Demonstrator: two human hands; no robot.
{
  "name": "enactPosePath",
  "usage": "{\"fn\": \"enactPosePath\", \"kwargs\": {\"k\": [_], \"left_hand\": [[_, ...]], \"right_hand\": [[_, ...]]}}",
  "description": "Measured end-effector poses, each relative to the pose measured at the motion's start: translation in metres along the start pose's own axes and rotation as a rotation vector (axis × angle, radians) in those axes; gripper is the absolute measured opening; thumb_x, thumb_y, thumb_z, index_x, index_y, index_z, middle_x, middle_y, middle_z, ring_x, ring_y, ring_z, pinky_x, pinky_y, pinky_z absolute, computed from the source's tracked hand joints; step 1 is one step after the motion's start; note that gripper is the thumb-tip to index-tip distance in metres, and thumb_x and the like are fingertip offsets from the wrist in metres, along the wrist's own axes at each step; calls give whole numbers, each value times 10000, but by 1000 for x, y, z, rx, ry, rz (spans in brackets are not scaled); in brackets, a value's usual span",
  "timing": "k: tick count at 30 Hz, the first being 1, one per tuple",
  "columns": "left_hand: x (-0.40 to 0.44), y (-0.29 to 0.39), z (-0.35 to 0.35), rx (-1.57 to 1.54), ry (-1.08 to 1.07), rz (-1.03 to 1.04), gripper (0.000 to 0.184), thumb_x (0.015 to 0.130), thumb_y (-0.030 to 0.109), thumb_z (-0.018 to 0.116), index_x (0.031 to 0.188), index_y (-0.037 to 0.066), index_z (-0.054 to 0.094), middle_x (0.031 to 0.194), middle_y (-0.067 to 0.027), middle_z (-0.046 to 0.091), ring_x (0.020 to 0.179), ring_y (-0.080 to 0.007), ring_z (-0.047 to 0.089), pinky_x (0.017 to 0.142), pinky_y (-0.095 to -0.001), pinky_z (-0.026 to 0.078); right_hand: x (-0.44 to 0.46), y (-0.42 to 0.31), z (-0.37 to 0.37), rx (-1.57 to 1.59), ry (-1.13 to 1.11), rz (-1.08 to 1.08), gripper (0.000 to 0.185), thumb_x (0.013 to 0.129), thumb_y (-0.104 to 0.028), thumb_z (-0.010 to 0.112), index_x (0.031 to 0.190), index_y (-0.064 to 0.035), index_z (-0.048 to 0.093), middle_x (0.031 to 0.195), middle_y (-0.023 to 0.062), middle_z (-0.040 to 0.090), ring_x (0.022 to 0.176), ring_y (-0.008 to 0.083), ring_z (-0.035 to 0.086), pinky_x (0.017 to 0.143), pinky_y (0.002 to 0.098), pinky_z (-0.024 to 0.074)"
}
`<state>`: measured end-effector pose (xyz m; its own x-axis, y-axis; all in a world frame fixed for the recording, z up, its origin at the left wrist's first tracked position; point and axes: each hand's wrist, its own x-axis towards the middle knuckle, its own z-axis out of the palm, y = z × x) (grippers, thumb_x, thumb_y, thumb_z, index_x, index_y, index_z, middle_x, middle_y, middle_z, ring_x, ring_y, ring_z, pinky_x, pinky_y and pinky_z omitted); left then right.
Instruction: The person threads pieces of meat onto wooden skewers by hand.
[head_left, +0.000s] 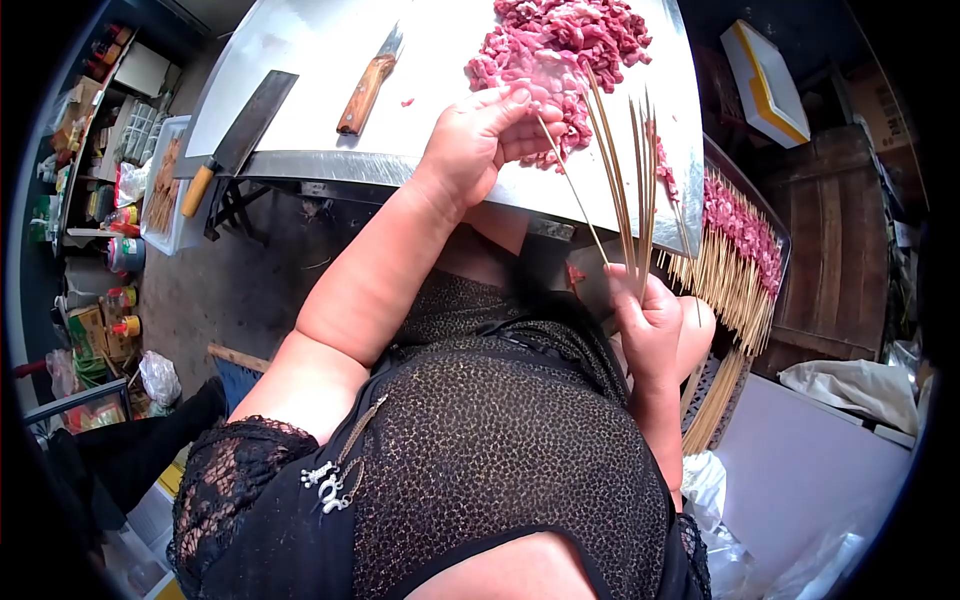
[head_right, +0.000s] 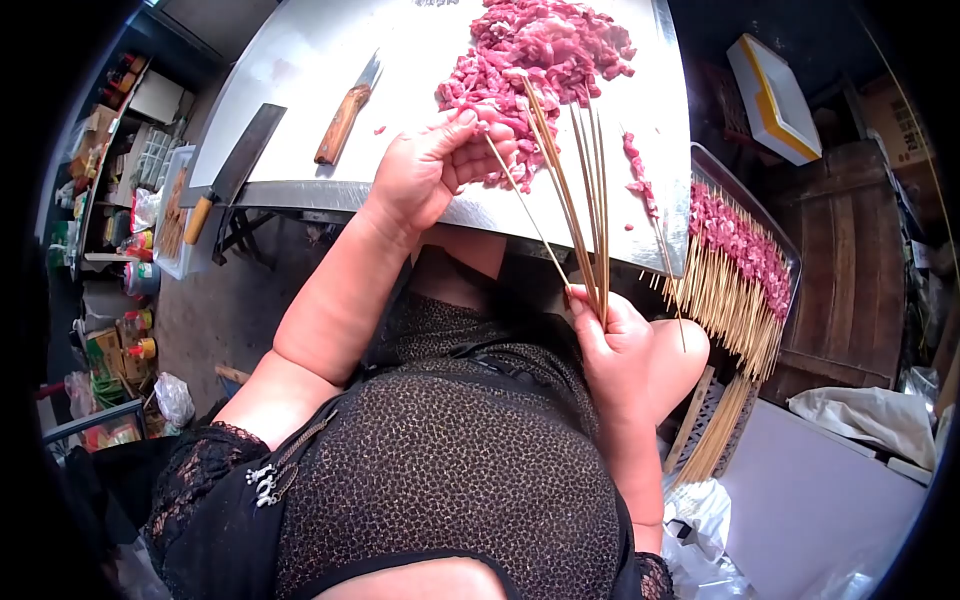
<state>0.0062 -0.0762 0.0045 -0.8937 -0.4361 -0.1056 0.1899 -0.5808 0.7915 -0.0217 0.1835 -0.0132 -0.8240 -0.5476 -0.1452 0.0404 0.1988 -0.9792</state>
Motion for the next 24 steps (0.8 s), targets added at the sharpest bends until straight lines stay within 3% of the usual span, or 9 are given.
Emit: {"fn": "enactPosePath", "kwargs": {"k": [6,14,17,19,24], "left_hand": [[-2,-1,3,-37,-11,-17,218,924,124,487,1046,-51,534,921,-174,633,850,-261,649,760,-371,549],[0,-7,2,-94,-92,-45,227,921,121,480,1063,-48,533,953,-191,631,895,-273,641,826,-406,531],[-1,-7,5,-86,-100,-61,227,923,136,483,1049,-44,539,956,-196,630,898,-279,640,830,-415,529],[-1,-9,4,-78,-107,-72,228,925,145,483,1046,-39,542,960,-194,630,901,-282,638,831,-418,527],[-3,-20,8,-87,-121,-116,232,932,170,483,1032,-27,550,970,-185,633,909,-282,635,835,-417,525]], "right_hand": [[5,-3,-5,-159,-22,-106,124,830,-17,597,934,26,649,816,62,642,724,102,589,662,219,464],[6,23,3,-81,8,-114,137,843,-40,599,965,-10,654,796,20,626,723,88,573,683,209,455],[6,21,4,-1,3,-24,130,853,-48,597,963,-6,653,741,-14,591,638,55,524,596,178,418],[6,15,3,270,-78,157,141,860,-52,595,982,-1,642,686,-40,543,555,26,451,503,156,341],[9,0,7,372,-83,237,160,863,-50,590,1006,13,624,656,-39,520,512,13,407,454,148,285]]}}
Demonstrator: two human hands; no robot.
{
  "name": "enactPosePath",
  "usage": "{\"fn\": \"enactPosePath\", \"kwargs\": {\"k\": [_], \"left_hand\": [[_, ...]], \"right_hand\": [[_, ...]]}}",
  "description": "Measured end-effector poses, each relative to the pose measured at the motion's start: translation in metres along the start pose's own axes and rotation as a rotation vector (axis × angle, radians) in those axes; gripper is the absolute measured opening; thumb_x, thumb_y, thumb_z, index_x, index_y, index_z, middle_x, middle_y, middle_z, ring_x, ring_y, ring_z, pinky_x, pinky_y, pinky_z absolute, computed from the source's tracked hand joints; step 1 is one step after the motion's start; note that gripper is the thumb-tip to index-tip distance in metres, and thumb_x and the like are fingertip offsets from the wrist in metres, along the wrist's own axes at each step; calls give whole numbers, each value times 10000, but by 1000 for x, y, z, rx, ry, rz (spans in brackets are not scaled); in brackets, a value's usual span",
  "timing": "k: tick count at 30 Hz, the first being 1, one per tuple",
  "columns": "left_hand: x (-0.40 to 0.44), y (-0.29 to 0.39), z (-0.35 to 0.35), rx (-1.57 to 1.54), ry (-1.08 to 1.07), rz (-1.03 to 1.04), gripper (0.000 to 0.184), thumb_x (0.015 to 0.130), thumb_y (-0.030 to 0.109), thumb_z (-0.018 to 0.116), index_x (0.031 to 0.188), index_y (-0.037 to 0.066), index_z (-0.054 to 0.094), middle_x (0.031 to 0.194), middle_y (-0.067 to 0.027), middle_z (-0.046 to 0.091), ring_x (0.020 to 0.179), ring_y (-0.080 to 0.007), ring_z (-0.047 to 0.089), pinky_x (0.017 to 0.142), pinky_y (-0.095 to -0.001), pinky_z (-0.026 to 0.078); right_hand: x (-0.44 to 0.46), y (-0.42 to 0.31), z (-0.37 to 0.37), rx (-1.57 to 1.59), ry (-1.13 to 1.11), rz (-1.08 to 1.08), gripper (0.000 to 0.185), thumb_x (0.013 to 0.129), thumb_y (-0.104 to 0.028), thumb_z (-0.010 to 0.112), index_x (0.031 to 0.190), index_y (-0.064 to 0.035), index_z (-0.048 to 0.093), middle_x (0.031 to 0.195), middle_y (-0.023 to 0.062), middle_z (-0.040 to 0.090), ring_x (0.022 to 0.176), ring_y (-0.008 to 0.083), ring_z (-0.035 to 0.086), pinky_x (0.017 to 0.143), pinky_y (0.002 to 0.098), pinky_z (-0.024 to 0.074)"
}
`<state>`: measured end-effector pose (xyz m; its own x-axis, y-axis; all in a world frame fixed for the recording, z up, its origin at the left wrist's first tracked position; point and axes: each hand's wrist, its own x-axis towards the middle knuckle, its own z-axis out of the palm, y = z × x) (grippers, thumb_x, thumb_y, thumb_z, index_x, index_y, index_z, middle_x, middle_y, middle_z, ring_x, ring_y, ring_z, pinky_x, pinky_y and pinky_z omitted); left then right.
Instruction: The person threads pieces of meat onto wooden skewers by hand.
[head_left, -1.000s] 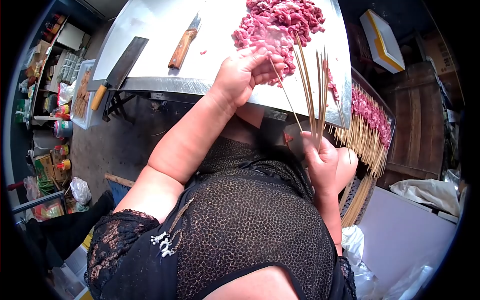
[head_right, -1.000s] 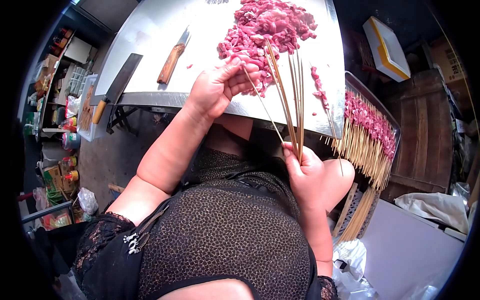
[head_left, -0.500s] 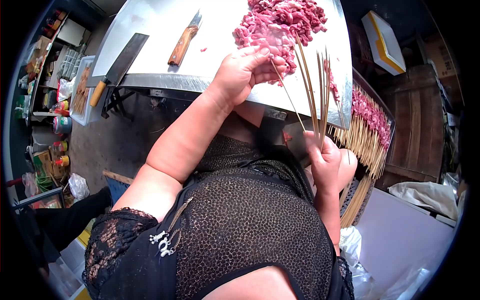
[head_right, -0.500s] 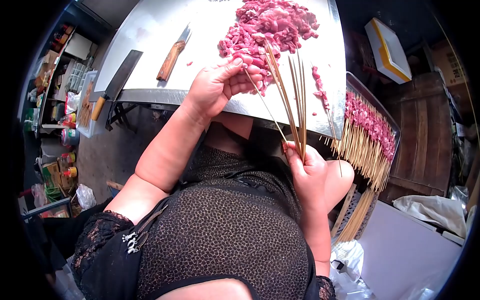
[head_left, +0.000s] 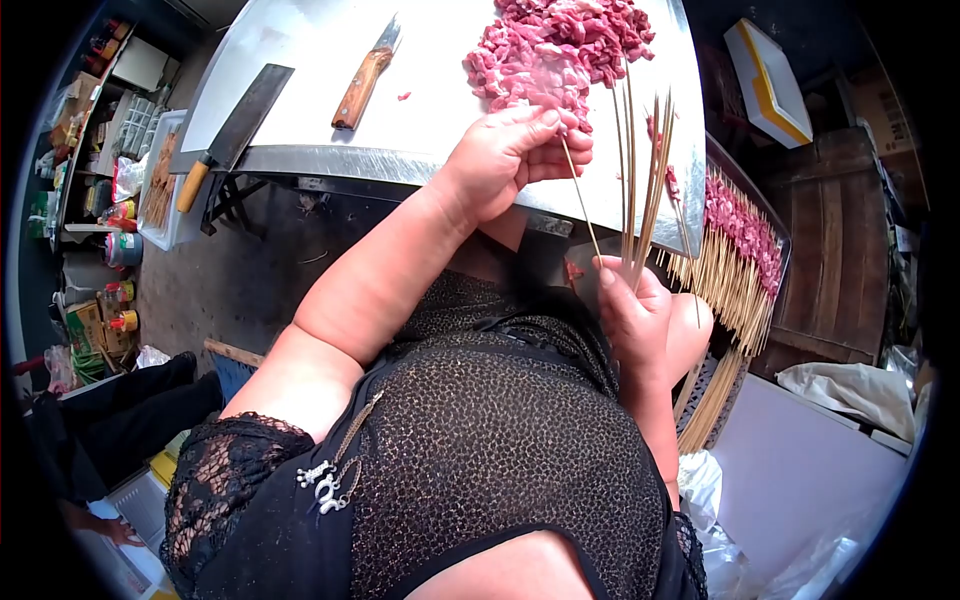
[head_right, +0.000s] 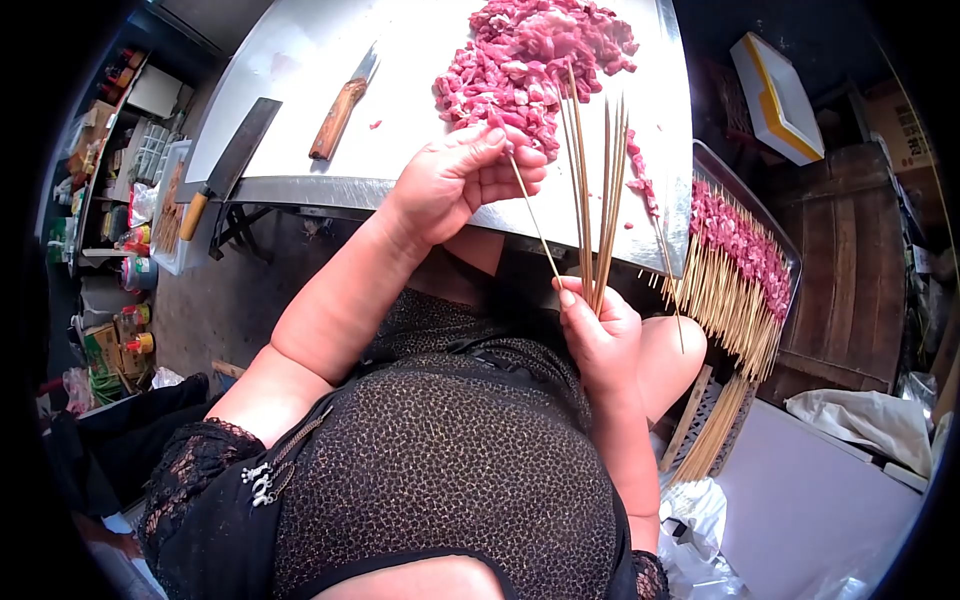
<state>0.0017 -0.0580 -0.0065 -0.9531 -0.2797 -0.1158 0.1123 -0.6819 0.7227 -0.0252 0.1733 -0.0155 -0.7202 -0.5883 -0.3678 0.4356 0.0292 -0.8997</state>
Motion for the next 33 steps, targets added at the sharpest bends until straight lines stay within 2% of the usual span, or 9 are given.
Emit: {"fn": "enactPosePath", "kwargs": {"k": [10,12,13,14,16,21,25,28,33], "left_hand": [[-1,-31,29,163,-129,-188,297,917,200,527,1094,-34,566,983,-124,633,904,-192,625,816,-310,510],[23,2,15,695,-338,-185,292,899,210,561,1087,-10,598,916,-92,652,819,-148,635,755,-275,508],[32,23,24,976,-129,-67,254,875,199,588,1040,13,638,865,-66,662,740,-122,633,700,-263,500],[64,27,3,1325,-90,340,236,853,190,607,1012,20,650,889,-76,667,755,-131,630,699,-266,492],[88,45,-8,1704,150,644,219,817,206,614,971,59,668,899,-144,647,815,-272,625,757,-349,488],[114,58,-25,2061,71,378,237,757,257,686,917,84,673,728,-105,642,683,-240,616,658,-344,485],[78,73,-13,1502,157,176,310,760,299,732,918,41,665,663,2,574,592,-58,510,538,-212,424],[56,68,-20,753,124,83,287,845,254,647,991,7,637,802,-54,645,649,-85,595,571,-206,490],[37,49,-12,250,75,41,311,955,153,426,1166,-70,470,1087,-232,586,997,-291,610,832,-360,535]], "right_hand": [[28,-8,5,58,57,-223,164,886,-50,558,1020,26,611,631,-39,509,477,17,383,435,159,279],[29,-8,-3,1,88,-262,162,889,-61,561,1014,28,612,632,-47,502,477,10,375,433,154,273],[29,-7,-4,6,106,-272,157,891,-68,562,1004,27,614,631,-55,495,473,6,368,427,151,264],[28,-6,-6,6,109,-277,157,891,-68,562,1004,27,614,631,-55,495,473,6,368,427,151,264],[25,-4,-8,22,103,-247,155,890,-62,560,1009,23,612,628,-51,494,468,8,367,419,154,266],[18,-4,-6,51,78,-210,153,890,-60,557,1012,20,603,640,-24,520,469,24,396,420,159,299],[20,0,-8,55,64,-181,152,888,-64,562,1010,16,606,646,-23,522,479,23,404,428,156,304],[23,4,-4,51,21,-161,154,886,-69,567,1010,10,613,653,-28,520,483,16,398,430,153,298],[23,9,1,-54,-19,-165,153,882,-73,574,1007,2,624,671,-37,521,500,1,389,432,150,284]]}}
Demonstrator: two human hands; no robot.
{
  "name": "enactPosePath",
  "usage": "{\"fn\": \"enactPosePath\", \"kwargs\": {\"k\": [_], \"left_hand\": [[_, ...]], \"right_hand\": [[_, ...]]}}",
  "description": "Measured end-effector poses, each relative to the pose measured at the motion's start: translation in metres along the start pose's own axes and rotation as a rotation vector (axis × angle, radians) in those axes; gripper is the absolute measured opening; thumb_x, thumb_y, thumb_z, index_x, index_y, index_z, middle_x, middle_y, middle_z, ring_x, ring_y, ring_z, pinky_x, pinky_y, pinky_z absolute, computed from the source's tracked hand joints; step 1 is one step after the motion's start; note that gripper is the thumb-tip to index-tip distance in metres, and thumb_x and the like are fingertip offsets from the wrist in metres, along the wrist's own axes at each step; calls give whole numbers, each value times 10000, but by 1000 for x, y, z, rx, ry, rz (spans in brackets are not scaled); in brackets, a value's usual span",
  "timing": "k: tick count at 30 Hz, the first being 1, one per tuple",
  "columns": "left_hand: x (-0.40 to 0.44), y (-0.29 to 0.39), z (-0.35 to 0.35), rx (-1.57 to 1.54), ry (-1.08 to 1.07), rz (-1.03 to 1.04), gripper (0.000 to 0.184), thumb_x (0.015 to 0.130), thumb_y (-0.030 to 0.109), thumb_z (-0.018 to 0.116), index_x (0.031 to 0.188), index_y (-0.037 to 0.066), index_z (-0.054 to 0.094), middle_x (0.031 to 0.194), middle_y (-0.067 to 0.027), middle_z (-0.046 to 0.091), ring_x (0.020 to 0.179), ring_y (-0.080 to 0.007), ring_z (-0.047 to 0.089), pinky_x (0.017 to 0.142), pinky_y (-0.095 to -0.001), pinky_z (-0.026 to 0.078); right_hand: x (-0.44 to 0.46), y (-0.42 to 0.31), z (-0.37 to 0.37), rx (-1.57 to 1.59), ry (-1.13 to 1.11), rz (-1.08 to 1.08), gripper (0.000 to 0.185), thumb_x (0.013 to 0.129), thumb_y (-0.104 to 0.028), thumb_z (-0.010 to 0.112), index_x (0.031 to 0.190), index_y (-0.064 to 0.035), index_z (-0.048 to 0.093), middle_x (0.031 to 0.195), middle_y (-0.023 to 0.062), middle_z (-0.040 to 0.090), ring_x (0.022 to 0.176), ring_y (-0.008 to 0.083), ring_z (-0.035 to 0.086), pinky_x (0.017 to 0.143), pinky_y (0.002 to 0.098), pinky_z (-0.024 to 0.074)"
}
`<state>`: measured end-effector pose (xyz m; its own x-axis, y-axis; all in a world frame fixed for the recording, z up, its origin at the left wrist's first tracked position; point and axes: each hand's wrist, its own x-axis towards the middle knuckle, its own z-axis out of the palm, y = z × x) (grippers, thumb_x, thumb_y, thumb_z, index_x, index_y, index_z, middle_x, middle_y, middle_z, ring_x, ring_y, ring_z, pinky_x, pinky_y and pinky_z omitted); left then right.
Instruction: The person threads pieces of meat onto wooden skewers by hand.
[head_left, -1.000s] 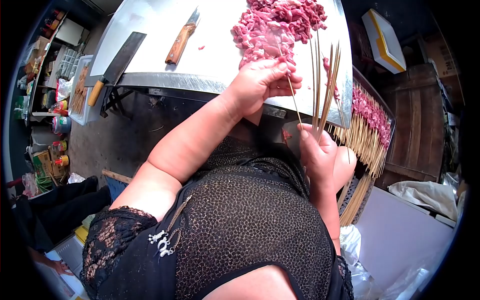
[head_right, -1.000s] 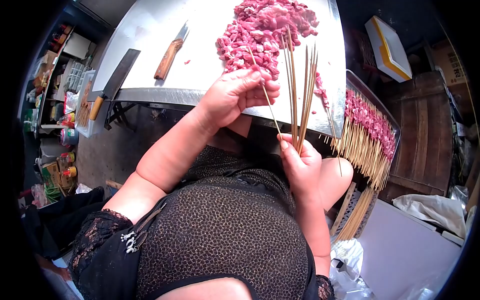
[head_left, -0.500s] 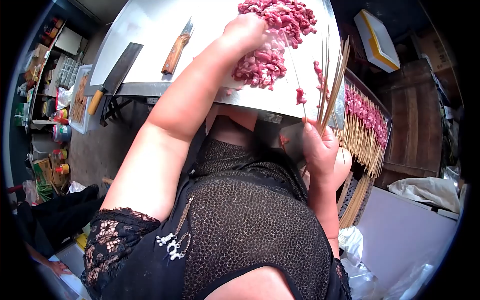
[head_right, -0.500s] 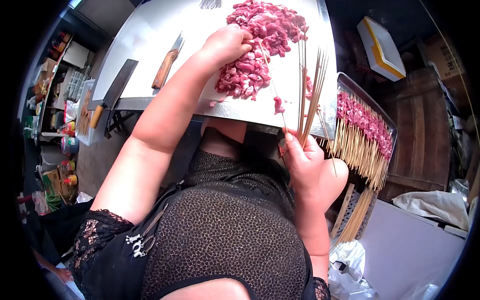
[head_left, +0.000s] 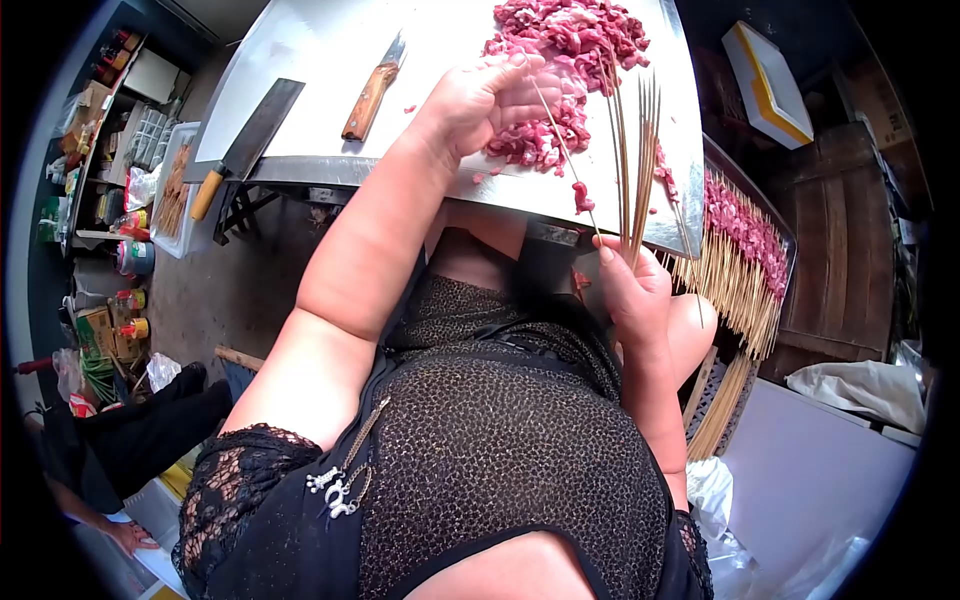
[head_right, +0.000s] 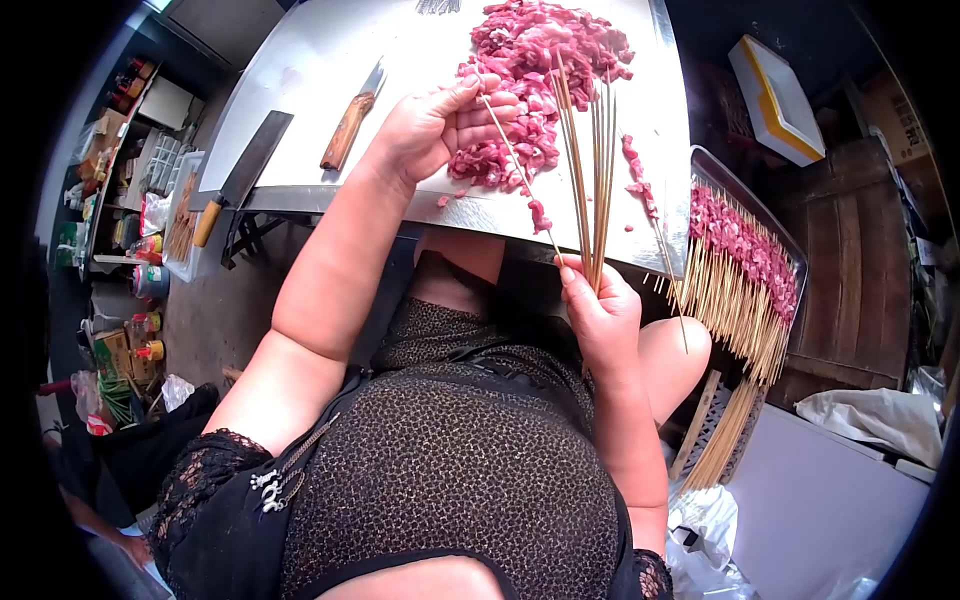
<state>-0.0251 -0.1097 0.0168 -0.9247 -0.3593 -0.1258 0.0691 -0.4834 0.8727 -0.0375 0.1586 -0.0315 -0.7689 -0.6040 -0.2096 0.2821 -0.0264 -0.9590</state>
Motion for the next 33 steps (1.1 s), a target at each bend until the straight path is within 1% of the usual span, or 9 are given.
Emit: {"fn": "enactPosePath", "kwargs": {"k": [4,8,10,11,13,20,27,29,33], "left_hand": [[-8,-5,8,-66,-33,15,320,969,158,360,1169,-68,469,1110,-245,574,1011,-298,601,876,-389,509],[-7,-13,9,-108,-40,18,311,964,148,373,1161,-69,476,1102,-244,579,1002,-301,605,880,-394,507],[-5,-17,9,-168,-62,1,289,916,167,511,1094,-59,528,1033,-202,621,936,-265,631,825,-358,525],[-5,-18,10,-169,-64,0,289,916,167,511,1094,-59,528,1033,-202,621,936,-265,631,825,-358,525],[-9,-18,17,-174,-15,20,281,954,128,390,1119,-72,497,1067,-249,590,996,-320,605,879,-408,507],[-16,-25,31,-220,24,39,242,955,131,383,1036,-59,510,1034,-251,598,961,-322,618,859,-409,522],[-21,-37,37,-250,45,74,233,949,139,398,1036,-43,513,1022,-233,609,935,-321,624,874,-437,510],[-20,-39,34,-266,-1,59,216,941,133,408,1036,-24,524,1027,-229,610,948,-321,620,882,-455,498],[-25,-37,41,-264,-24,45,206,934,127,420,1033,-16,530,1035,-227,609,965,-324,614,885,-456,491]], "right_hand": [[-6,1,-1,-10,27,30,151,880,-71,577,1004,2,626,676,-41,524,512,-4,393,439,149,282],[-12,0,-4,-13,48,59,151,881,-66,576,1005,7,620,668,-47,516,520,0,395,450,149,284],[-14,0,-4,-7,69,45,150,882,-63,575,1006,8,619,663,-52,508,520,1,391,452,150,284],[-15,0,-4,1,88,32,148,882,-60,574,1006,8,617,658,-56,501,519,3,388,453,151,283],[-18,1,-1,-6,95,1,148,882,-58,573,1007,7,617,651,-61,492,517,3,384,454,152,281],[-19,4,2,-56,128,-55,146,884,-48,567,1011,3,619,635,-79,464,515,-3,364,458,150,271],[-18,6,4,-56,97,-78,148,886,-47,563,1015,5,615,636,-79,464,510,-4,362,454,150,270],[-20,5,4,-8,92,-32,149,887,-48,561,1017,4,613,643,-77,472,506,-5,365,446,149,268],[-21,5,4,24,71,-14,147,888,-50,559,1013,6,612,646,-72,478,496,-3,367,438,149,265]]}}
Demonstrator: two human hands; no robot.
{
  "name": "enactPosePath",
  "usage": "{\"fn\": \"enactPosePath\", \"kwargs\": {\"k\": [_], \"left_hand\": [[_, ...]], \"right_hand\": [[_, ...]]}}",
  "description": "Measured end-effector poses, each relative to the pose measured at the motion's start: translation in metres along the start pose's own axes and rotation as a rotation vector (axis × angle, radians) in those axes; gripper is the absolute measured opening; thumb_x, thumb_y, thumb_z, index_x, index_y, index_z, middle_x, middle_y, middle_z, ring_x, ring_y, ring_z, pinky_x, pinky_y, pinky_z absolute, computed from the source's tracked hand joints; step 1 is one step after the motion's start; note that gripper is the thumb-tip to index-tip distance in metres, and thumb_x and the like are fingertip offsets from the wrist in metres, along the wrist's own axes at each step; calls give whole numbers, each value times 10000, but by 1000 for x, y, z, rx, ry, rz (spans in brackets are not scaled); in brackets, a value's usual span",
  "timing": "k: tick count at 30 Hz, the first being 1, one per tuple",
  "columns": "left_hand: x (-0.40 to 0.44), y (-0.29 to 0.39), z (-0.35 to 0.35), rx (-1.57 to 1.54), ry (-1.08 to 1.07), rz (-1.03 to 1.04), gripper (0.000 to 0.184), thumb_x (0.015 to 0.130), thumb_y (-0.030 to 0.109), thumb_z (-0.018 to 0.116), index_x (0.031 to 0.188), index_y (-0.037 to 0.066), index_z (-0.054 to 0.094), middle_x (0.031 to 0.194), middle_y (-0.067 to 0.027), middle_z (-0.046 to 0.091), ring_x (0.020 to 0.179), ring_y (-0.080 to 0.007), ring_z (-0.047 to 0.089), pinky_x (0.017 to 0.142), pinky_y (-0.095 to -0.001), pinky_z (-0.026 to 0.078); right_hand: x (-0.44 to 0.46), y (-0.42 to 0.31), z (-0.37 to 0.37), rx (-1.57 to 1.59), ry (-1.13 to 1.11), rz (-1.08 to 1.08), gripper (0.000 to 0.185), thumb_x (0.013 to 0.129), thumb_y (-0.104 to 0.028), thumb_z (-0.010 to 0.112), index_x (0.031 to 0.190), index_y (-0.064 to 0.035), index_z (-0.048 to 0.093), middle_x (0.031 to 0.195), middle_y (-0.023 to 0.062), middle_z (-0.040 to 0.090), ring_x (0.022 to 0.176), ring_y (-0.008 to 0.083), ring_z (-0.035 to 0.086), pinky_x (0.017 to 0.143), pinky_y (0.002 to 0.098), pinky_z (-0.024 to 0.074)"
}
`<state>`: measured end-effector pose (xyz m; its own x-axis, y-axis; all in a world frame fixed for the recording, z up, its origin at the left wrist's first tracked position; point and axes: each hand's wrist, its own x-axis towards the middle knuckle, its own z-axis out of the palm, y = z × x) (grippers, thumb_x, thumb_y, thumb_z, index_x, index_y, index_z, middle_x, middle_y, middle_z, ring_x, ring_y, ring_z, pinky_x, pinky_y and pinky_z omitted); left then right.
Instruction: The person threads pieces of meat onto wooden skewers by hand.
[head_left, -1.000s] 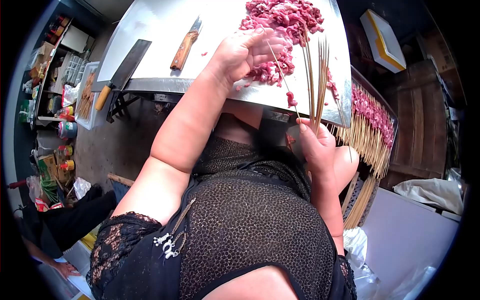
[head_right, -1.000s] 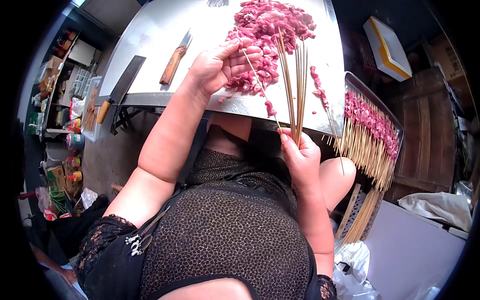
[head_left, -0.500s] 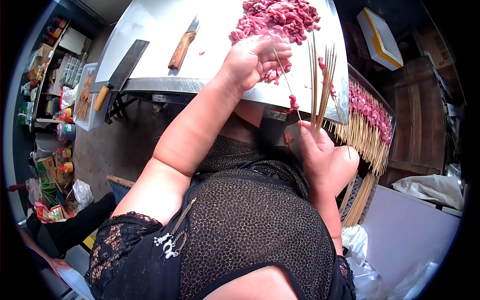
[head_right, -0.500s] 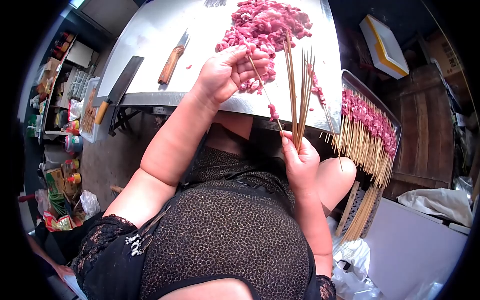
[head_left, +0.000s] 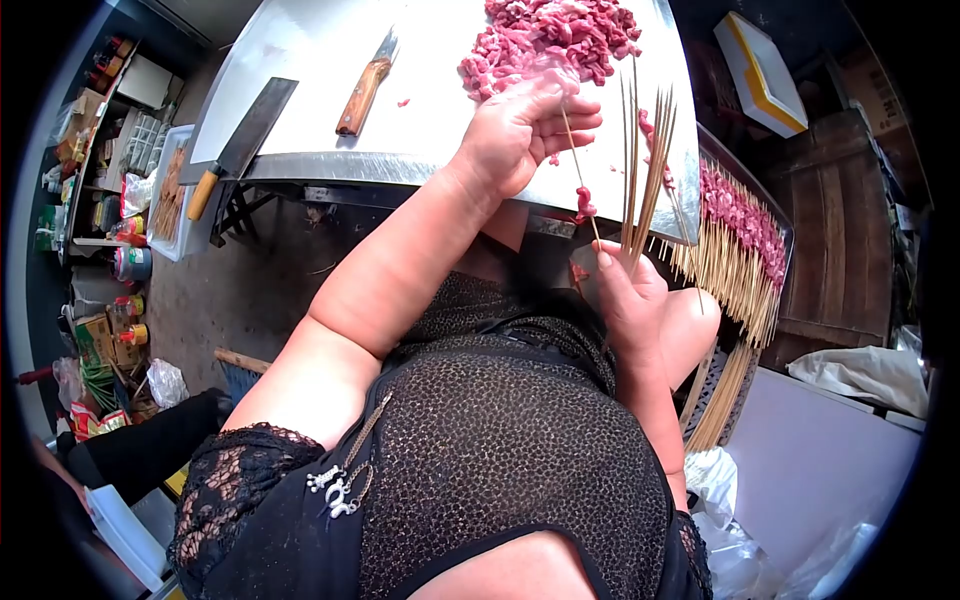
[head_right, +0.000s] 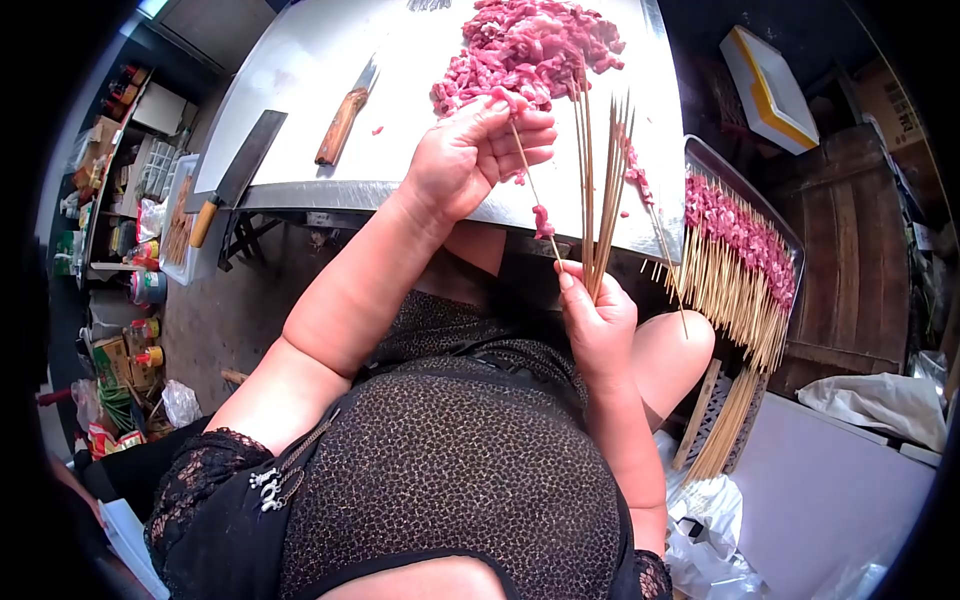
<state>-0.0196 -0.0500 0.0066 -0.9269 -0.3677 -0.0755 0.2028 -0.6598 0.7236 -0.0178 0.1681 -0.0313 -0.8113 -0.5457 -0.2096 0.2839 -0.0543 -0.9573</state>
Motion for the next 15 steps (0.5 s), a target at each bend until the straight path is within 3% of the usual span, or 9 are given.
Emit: {"fn": "enactPosePath", "kwargs": {"k": [15], "left_hand": [[-5,-1,7,-102,-112,6,221,933,112,403,1059,-22,525,1060,-248,594,1027,-351,583,896,-464,478]], "right_hand": [[-7,-12,1,121,-15,84,151,879,-54,568,1007,18,605,621,-28,496,449,17,372,395,157,271]]}}
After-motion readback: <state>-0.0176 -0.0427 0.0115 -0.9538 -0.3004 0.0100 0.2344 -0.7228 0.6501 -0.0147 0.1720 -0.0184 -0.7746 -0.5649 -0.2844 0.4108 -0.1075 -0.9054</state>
